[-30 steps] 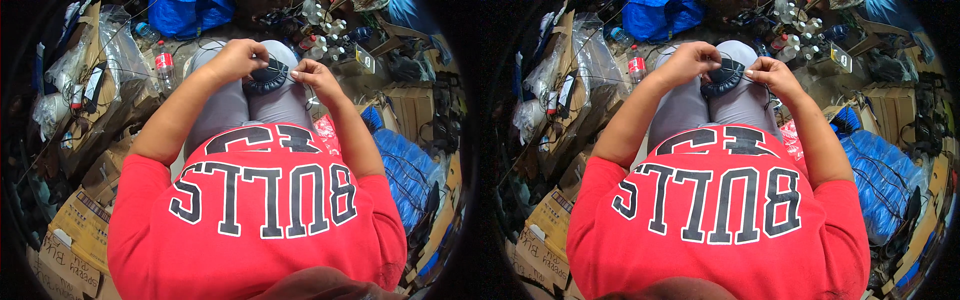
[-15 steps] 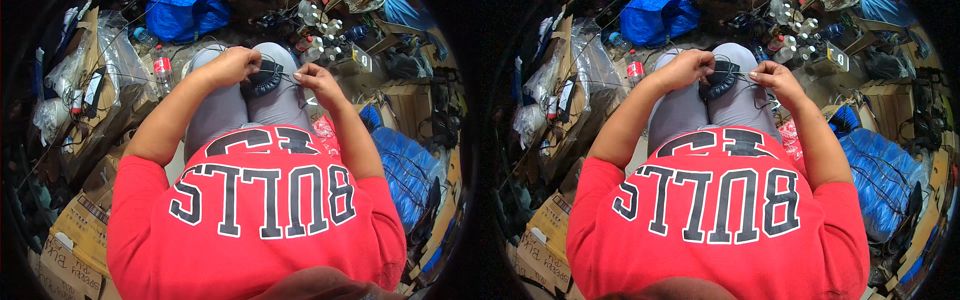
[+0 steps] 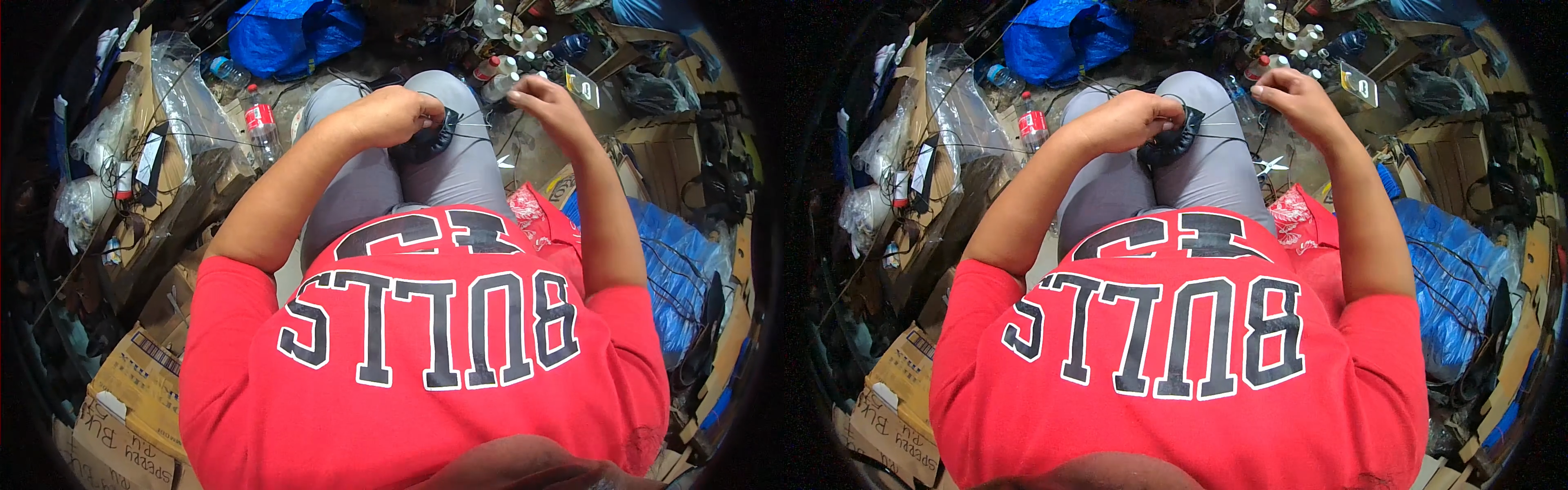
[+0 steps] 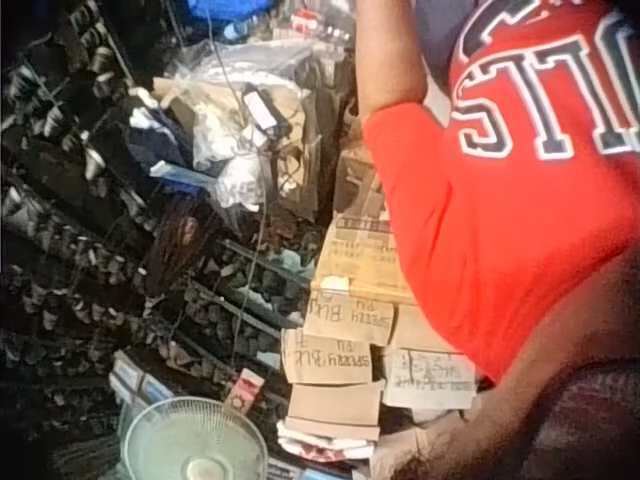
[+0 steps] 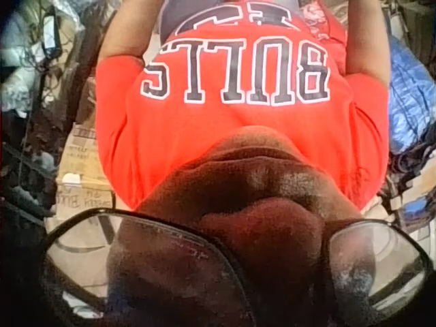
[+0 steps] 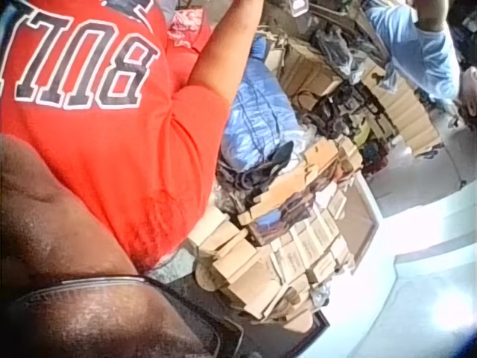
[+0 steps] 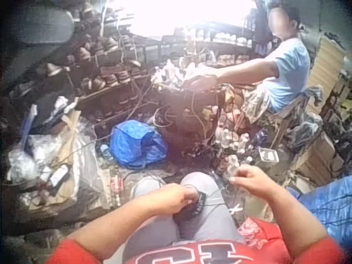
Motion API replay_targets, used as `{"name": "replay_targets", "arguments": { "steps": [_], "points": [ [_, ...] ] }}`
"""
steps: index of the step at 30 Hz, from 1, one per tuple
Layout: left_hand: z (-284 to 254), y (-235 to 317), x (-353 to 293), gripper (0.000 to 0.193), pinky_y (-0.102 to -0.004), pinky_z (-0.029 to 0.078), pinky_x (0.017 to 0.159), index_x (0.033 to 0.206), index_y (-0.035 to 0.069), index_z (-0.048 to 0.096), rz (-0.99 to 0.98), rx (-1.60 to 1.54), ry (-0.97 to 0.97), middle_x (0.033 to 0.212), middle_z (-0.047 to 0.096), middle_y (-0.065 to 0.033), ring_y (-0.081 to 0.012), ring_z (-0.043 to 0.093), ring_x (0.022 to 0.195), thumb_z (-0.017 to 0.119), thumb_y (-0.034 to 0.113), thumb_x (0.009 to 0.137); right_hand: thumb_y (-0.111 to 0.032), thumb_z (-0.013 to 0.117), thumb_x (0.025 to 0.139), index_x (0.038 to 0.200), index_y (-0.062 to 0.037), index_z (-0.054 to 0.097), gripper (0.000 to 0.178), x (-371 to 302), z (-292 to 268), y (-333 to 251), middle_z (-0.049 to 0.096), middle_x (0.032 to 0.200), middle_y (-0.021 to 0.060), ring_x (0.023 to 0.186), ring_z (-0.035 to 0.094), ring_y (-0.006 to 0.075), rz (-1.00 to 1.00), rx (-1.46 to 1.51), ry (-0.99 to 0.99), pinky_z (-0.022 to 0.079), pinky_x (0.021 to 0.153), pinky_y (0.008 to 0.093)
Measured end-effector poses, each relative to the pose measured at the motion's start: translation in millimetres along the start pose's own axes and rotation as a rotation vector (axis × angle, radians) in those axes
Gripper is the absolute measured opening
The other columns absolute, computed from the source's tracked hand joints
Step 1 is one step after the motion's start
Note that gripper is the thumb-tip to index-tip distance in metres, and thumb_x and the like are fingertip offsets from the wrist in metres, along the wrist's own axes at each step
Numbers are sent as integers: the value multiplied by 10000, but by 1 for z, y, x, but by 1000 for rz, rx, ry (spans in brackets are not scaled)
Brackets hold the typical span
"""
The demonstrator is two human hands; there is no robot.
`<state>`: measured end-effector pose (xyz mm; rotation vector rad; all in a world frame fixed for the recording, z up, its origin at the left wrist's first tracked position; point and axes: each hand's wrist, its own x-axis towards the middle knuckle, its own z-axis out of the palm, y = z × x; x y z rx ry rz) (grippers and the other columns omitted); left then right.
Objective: Hand-stitching a shoe component in a manufacturing setting.
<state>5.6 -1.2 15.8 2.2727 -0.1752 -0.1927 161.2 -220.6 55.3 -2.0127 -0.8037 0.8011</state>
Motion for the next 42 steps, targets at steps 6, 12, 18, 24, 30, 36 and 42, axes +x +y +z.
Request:
{"name": "replay_targets", "arguments": {
  "steps": [6,12,18,24,30,36,42],
  "points": [
    [-2,-4,-2,59,-350,464,604,851,30,564,11,115,8,707,608,-130,-235,596,648,548,71,810,-249,595,811,919,-116,645,179,13,17,8,583,994,92,927,569,276,-192,-423,145,415,826,394],
    [-5,-4,-5,70,-376,461,616,855,40,557,-5,100,-12,718,600,-158,-289,604,676,536,102,828,-185,548,842,807,-83,584,113,5,62,-36,614,775,78,796,589,265,-429,-937,-193,381,792,389],
    [-2,-22,-21,74,-399,449,644,857,51,546,78,165,82,765,594,-174,-351,576,733,539,110,814,-72,518,785,836,-125,595,106,13,66,-25,632,748,97,792,606,272,-481,-905,-215,377,769,390],
    [-42,-65,-125,65,-344,433,658,879,14,537,-192,181,287,740,556,-142,-246,532,684,540,69,844,-70,568,774,821,-70,582,48,-7,23,32,619,768,149,768,584,354,-295,-812,-120,445,663,406],
    [-94,-43,-165,79,-235,420,671,846,11,611,-335,-406,525,744,591,-5,-56,514,724,589,87,847,-129,632,834,838,-19,641,110,-20,-28,51,624,741,10,676,561,116,86,121,52,459,671,254],
    [-90,12,-95,140,-275,430,698,868,39,586,309,-996,719,815,580,-47,-152,529,757,585,178,885,-242,587,885,864,-65,607,180,22,36,9,618,812,66,775,608,175,-321,1267,-14,482,841,350],
    [-84,33,-112,230,-308,483,664,816,37,513,420,-1224,403,826,589,-76,-205,578,703,521,239,925,-312,512,924,766,-105,521,261,1,37,-22,556,711,38,569,481,137,-331,1430,-467,416,647,282]
  ]
}}
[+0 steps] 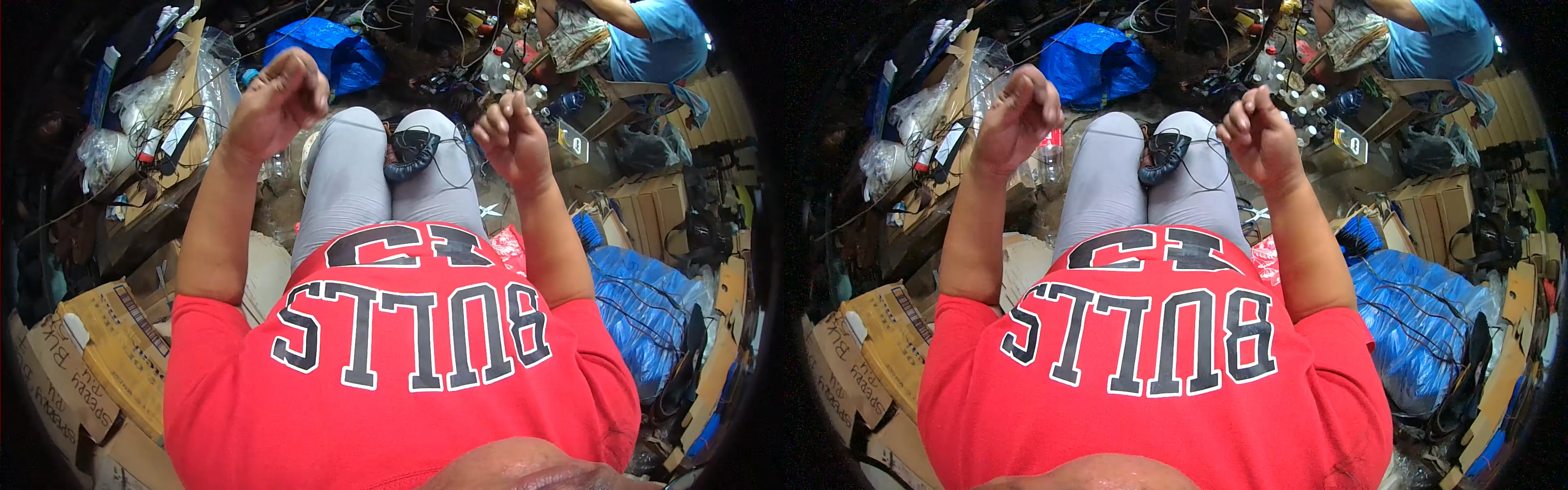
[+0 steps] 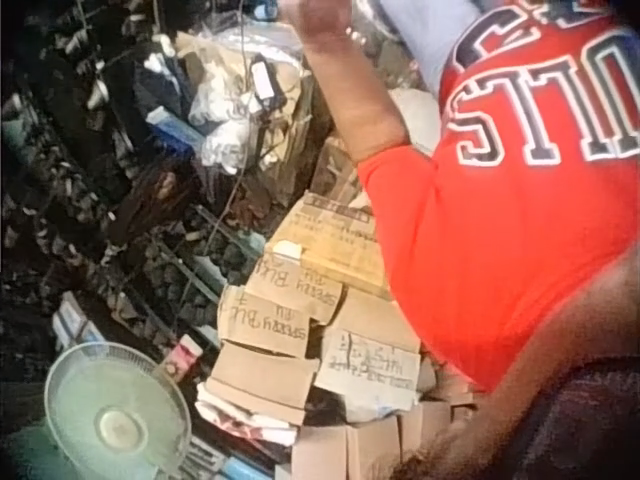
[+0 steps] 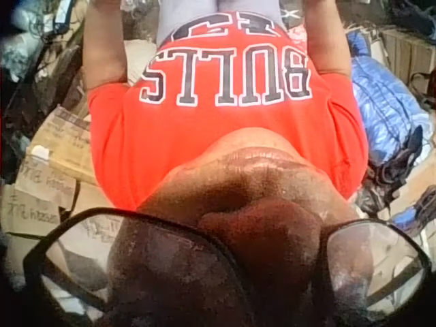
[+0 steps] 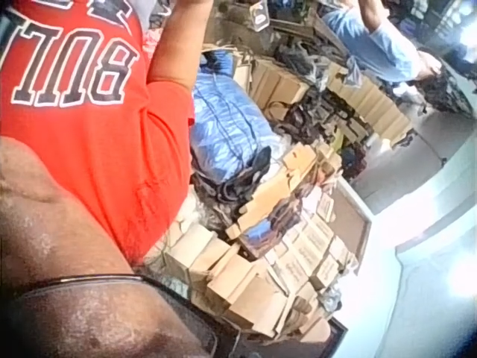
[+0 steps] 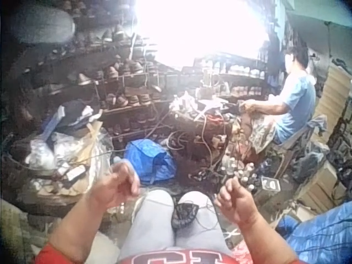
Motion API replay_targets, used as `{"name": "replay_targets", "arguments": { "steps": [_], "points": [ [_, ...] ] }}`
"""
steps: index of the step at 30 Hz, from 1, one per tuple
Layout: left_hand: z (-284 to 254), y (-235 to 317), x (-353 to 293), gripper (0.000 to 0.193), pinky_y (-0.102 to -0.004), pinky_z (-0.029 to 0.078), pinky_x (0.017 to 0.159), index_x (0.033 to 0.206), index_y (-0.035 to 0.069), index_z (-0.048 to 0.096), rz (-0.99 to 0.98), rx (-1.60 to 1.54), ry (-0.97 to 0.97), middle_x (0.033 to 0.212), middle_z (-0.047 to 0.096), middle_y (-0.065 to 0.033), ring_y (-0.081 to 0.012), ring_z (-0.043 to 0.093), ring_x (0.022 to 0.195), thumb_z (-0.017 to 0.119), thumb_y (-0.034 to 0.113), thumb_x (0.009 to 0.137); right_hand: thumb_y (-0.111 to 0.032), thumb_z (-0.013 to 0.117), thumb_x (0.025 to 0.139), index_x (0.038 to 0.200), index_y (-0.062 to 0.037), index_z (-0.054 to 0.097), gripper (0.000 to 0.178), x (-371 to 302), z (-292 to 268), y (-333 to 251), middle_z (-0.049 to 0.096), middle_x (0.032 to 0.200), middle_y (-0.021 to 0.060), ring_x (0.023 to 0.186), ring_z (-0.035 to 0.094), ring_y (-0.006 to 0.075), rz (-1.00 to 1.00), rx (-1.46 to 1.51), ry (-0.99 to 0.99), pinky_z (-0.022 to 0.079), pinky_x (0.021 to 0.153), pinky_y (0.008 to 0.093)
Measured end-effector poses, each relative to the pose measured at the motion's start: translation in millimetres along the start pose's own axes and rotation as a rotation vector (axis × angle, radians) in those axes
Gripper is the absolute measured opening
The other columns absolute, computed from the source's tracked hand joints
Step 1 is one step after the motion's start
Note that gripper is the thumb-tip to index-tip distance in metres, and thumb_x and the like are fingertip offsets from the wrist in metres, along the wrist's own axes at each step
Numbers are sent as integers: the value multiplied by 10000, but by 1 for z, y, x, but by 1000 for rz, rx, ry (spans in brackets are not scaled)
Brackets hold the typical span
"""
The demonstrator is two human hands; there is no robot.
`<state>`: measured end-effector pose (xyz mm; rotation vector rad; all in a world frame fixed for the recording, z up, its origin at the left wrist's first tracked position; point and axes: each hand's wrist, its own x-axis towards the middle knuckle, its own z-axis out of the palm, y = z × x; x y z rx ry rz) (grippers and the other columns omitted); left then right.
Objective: Hand-stitching a shoe component in a manufacturing setting.
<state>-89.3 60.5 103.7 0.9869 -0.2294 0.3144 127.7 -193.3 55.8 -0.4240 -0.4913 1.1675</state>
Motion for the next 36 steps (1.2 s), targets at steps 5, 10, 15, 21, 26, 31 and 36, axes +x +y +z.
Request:
{"name": "replay_targets", "arguments": {
  "steps": [5,10,15,21,26,31,36],
  "points": [
    [10,-6,-32,161,-311,439,571,817,40,569,-301,1193,-13,706,564,-59,-194,553,647,635,187,832,-212,566,902,972,-18,634,217,-33,-8,19,611,854,-12,794,510,55,237,-1212,46,414,727,223],
    [-28,83,-62,39,-320,460,674,810,4,602,-60,2131,48,769,590,-129,-268,581,756,587,35,792,-167,613,837,1055,-92,661,236,-89,-66,-46,680,923,51,818,596,115,420,-1743,528,465,752,261],
    [10,253,-147,274,-273,444,860,1059,152,672,52,2563,1097,1073,639,-18,-132,603,979,583,334,874,-349,591,805,996,-76,675,344,-233,-161,-198,647,965,181,922,621,326,488,-2286,1165,481,786,398],
    [-10,140,-118,250,-262,447,748,1082,103,661,110,1767,1183,876,665,-41,-118,579,795,598,200,860,-388,612,795,1198,-174,578,458,-195,-202,-164,615,1093,161,986,609,267,798,-2029,749,466,840,355],
    [1,-49,-59,300,-303,469,819,1092,120,648,-46,1587,302,1020,652,-102,-191,610,932,635,103,793,-319,635,820,1281,-162,516,501,-56,-44,-12,560,1199,144,1066,536,192,370,-1463,269,415,914,323],
    [7,-108,-40,239,-269,454,751,1008,35,649,-360,1150,187,919,660,-49,-122,578,848,567,227,890,-317,646,839,998,-56,641,306,-39,-13,39,601,838,-10,745,499,59,442,-1219,179,394,681,200],
    [-14,-93,-45,337,-256,346,580,662,68,607,-385,1161,402,610,519,22,-76,435,604,638,360,826,-326,638,843,719,-102,593,260,-36,-25,44,460,630,-81,585,368,30,341,-1161,212,296,532,207]
  ]
}}
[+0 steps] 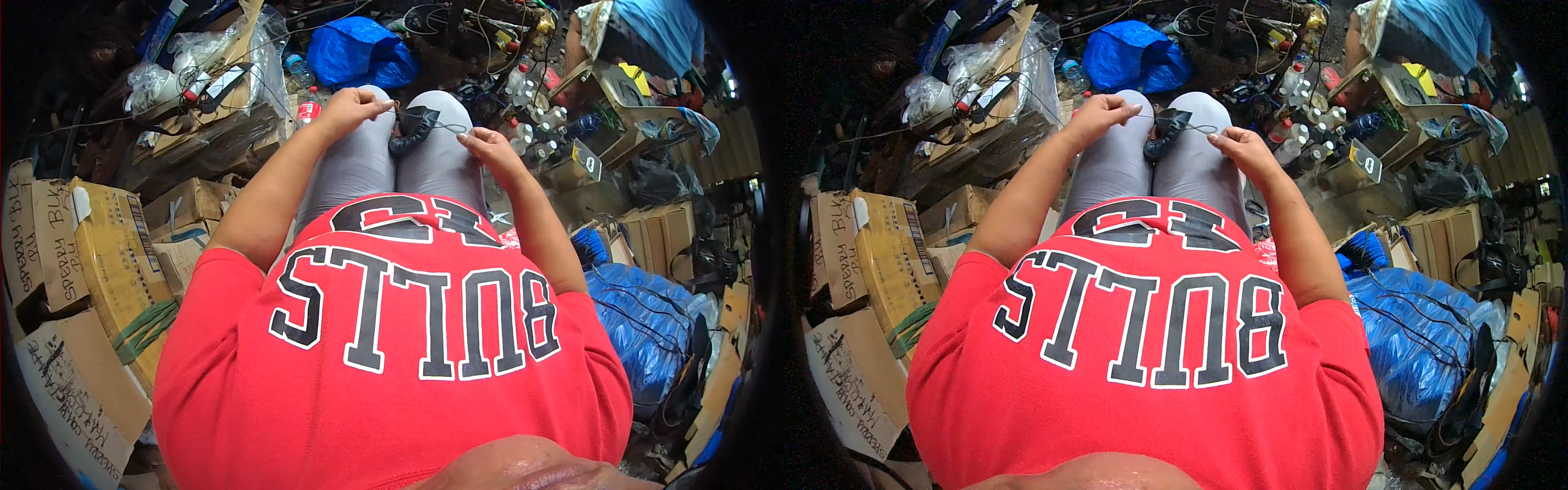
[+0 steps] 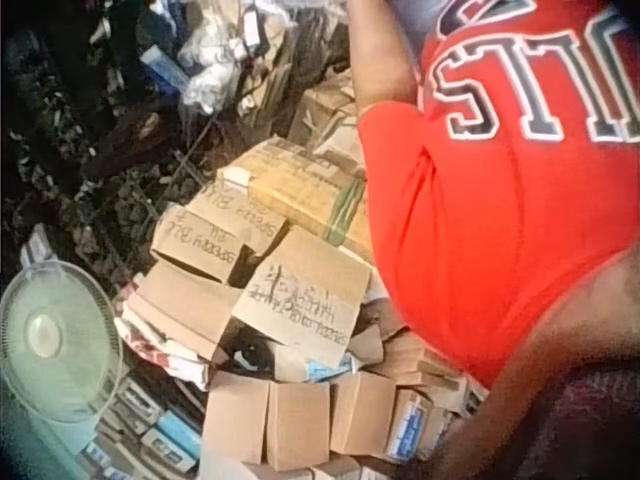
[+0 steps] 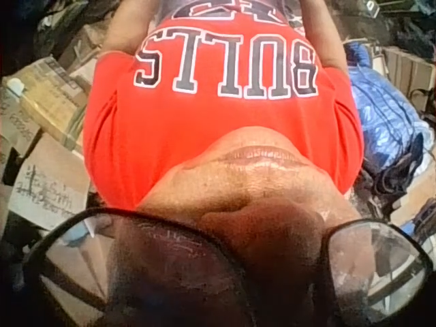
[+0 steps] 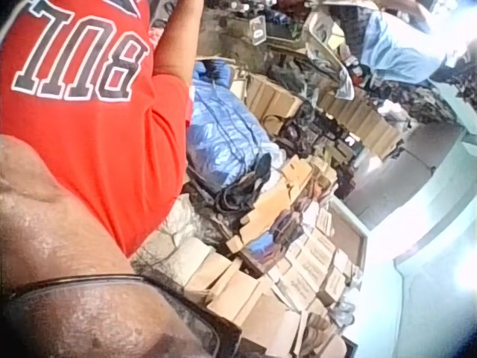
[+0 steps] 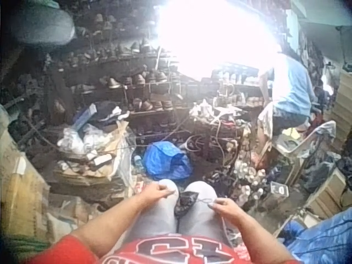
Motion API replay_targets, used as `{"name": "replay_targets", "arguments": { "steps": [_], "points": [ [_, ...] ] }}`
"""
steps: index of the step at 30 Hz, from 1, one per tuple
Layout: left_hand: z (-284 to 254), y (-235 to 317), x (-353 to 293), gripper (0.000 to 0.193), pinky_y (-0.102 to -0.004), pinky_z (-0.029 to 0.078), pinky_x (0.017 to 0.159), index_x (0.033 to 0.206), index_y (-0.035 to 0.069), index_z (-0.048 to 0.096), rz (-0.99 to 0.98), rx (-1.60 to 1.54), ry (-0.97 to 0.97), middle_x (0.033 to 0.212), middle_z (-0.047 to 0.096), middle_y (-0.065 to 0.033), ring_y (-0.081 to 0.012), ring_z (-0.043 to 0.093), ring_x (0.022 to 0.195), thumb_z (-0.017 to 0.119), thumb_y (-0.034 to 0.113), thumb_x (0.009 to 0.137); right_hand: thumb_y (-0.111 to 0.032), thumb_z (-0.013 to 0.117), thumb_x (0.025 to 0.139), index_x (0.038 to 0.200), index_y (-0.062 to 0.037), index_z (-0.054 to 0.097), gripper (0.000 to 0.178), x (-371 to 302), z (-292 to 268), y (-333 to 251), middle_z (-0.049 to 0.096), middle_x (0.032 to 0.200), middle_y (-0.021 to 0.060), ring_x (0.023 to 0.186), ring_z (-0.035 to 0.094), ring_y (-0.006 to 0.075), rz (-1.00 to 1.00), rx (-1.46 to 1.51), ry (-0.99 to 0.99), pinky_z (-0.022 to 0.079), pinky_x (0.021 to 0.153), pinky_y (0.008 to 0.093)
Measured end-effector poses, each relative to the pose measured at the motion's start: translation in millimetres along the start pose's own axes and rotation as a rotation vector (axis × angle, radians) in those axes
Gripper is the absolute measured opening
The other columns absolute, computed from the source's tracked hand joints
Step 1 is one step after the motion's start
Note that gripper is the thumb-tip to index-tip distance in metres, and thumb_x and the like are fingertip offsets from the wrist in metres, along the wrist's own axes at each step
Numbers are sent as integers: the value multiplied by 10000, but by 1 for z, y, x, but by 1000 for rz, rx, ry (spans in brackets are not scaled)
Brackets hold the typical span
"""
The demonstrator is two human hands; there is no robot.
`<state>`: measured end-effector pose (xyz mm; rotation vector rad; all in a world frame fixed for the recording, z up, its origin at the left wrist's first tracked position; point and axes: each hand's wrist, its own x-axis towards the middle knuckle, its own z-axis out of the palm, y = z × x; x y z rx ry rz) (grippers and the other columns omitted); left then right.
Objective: Hand-stitching a shoe component in a manufacturing setting.
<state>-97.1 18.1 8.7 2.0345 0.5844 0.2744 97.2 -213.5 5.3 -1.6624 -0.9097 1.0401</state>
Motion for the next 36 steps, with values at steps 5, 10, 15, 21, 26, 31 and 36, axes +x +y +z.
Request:
{"name": "replay_targets", "arguments": {
  "steps": [5,10,15,21,26,31,36],
  "points": [
    [-94,-17,-30,317,-235,320,562,644,83,573,-39,-107,192,607,471,54,-61,400,590,685,341,790,-262,642,821,660,-132,512,245,-23,-44,6,389,594,-78,541,350,40,-19,210,49,272,512,207],
    [-116,-58,-46,232,-231,346,593,734,70,607,-89,-199,149,694,499,52,-48,433,650,632,273,843,-296,602,871,736,-112,558,232,-23,-53,26,421,631,-69,560,358,32,40,237,61,286,522,205],
    [-81,-20,-22,318,-285,424,901,1131,28,606,131,100,248,1133,609,-101,-171,554,1047,615,166,844,-221,568,891,1144,-75,604,295,-26,-74,24,505,793,-46,621,408,56,65,35,143,367,593,199],
    [11,40,35,267,-283,425,904,1092,46,626,229,-114,-380,1129,608,-74,-161,548,1048,619,101,831,-33,636,805,932,-33,662,129,18,-11,-26,583,857,19,786,558,102,-266,-268,127,453,709,232],
    [25,36,65,261,-273,433,874,1060,35,624,270,-21,-566,1029,625,-49,-137,555,970,647,134,819,-18,633,813,917,-34,654,107,31,-1,-28,565,878,15,836,550,101,-240,-329,95,440,756,227],
    [26,31,76,225,-261,450,774,962,17,645,104,-104,-727,855,626,-14,-99,557,807,682,162,795,12,624,801,912,-34,657,125,35,-3,-32,548,898,13,850,549,101,-192,-377,31,444,767,232],
    [26,26,76,213,-253,448,710,921,28,652,25,-171,-769,808,613,1,-91,549,751,700,183,783,32,646,765,877,-46,674,139,32,5,-35,546,863,9,818,570,94,-220,-357,4,464,736,233]
  ]
}}
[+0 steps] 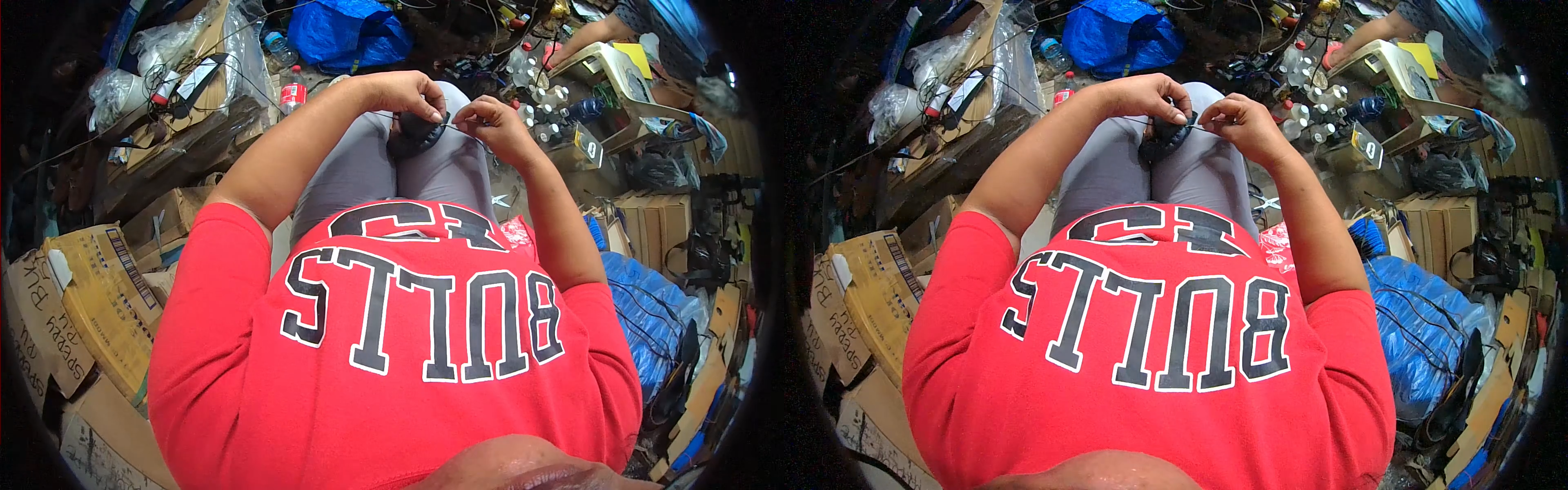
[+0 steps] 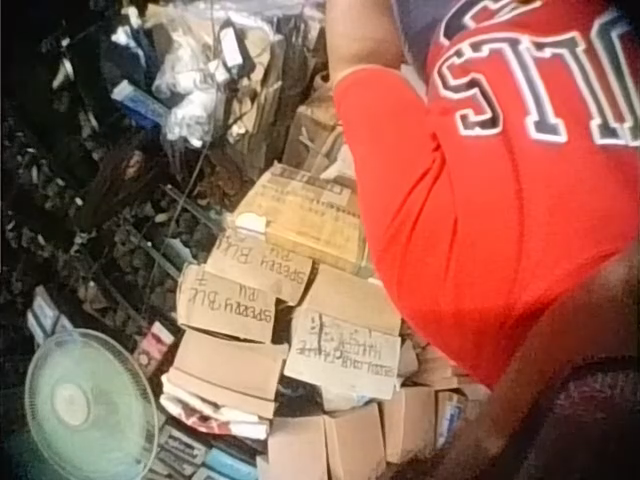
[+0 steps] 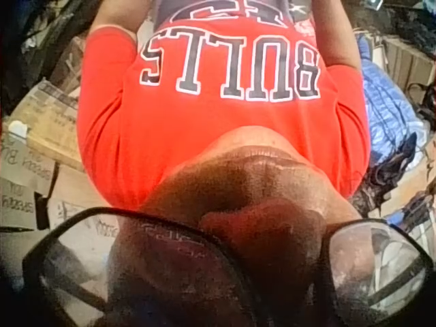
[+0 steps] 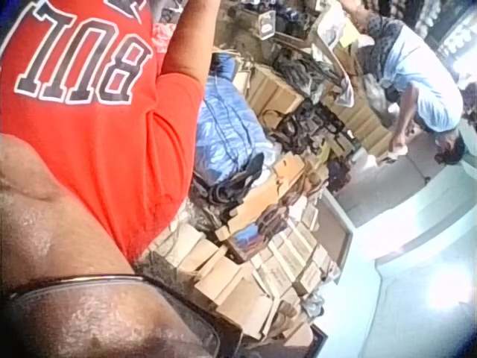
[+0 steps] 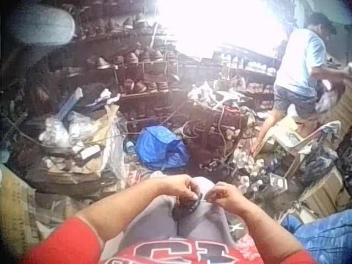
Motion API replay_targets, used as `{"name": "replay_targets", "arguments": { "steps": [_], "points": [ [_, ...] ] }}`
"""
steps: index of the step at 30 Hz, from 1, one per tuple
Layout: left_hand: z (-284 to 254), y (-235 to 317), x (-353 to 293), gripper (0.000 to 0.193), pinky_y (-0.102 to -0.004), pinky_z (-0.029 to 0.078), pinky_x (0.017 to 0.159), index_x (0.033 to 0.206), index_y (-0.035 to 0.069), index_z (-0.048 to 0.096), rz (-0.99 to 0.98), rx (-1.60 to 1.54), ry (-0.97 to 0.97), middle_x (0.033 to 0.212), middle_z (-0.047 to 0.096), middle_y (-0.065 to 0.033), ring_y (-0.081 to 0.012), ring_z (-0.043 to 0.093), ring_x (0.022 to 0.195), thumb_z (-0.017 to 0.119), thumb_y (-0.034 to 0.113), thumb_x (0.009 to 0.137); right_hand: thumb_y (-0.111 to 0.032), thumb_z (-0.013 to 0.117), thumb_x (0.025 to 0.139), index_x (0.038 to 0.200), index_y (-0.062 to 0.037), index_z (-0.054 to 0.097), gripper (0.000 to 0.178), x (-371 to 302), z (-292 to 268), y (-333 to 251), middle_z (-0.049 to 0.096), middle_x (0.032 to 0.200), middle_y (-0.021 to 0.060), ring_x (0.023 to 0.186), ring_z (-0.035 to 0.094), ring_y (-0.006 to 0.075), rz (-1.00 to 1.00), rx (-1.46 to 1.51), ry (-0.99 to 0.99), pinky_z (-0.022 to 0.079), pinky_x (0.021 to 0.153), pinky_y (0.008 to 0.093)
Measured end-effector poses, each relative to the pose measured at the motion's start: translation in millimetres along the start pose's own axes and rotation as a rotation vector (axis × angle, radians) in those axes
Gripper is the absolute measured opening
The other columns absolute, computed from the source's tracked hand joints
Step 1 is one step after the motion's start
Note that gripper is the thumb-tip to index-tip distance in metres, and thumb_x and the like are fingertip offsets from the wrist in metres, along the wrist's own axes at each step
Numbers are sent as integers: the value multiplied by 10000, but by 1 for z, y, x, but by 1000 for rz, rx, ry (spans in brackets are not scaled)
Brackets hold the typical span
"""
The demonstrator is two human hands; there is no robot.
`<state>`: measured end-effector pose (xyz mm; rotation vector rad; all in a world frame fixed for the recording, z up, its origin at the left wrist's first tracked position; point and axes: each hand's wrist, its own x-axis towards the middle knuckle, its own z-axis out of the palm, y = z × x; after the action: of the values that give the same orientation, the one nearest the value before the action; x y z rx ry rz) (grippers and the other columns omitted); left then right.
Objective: Hand-stitching a shoe component in a manufacturing setting.
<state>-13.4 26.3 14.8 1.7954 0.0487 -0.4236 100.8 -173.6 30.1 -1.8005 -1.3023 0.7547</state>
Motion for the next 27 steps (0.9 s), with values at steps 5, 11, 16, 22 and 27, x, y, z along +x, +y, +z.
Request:
{"name": "replay_targets", "arguments": {
  "steps": [5,11,16,22,27],
  "points": [
    [3,-3,-1,213,-245,449,725,926,30,659,-53,-137,-4,803,626,-4,-90,559,756,701,181,782,-11,637,808,891,-30,658,87,-12,22,12,556,864,5,818,539,70,28,194,84,434,721,210],
    [-1,-14,-3,261,-237,446,785,1024,10,662,-10,-194,-37,890,664,-29,-98,579,819,673,137,796,-53,660,783,917,-95,690,144,-29,38,-2,571,764,29,694,550,99,-129,4,290,441,633,224],
    [-1,-8,-6,294,-233,440,815,1087,4,639,31,-72,-70,931,667,-34,-98,579,851,639,87,805,-55,650,780,909,-93,694,142,-34,38,-16,578,773,70,677,578,161,-105,-147,281,460,622,257],
    [3,-2,-7,312,-248,424,868,1114,-11,618,65,-11,-139,997,656,-44,-103,567,910,598,44,807,-54,588,780,892,-117,699,171,-29,27,-47,595,818,127,752,607,298,-96,-534,139,487,692,362],
    [6,7,-7,352,-253,415,882,1134,-1,602,76,150,-205,1010,645,-48,-112,563,916,589,5,783,-33,571,766,880,-99,705,189,-7,11,-47,632,826,130,808,628,303,-95,-768,-147,492,749,377]
  ]
}}
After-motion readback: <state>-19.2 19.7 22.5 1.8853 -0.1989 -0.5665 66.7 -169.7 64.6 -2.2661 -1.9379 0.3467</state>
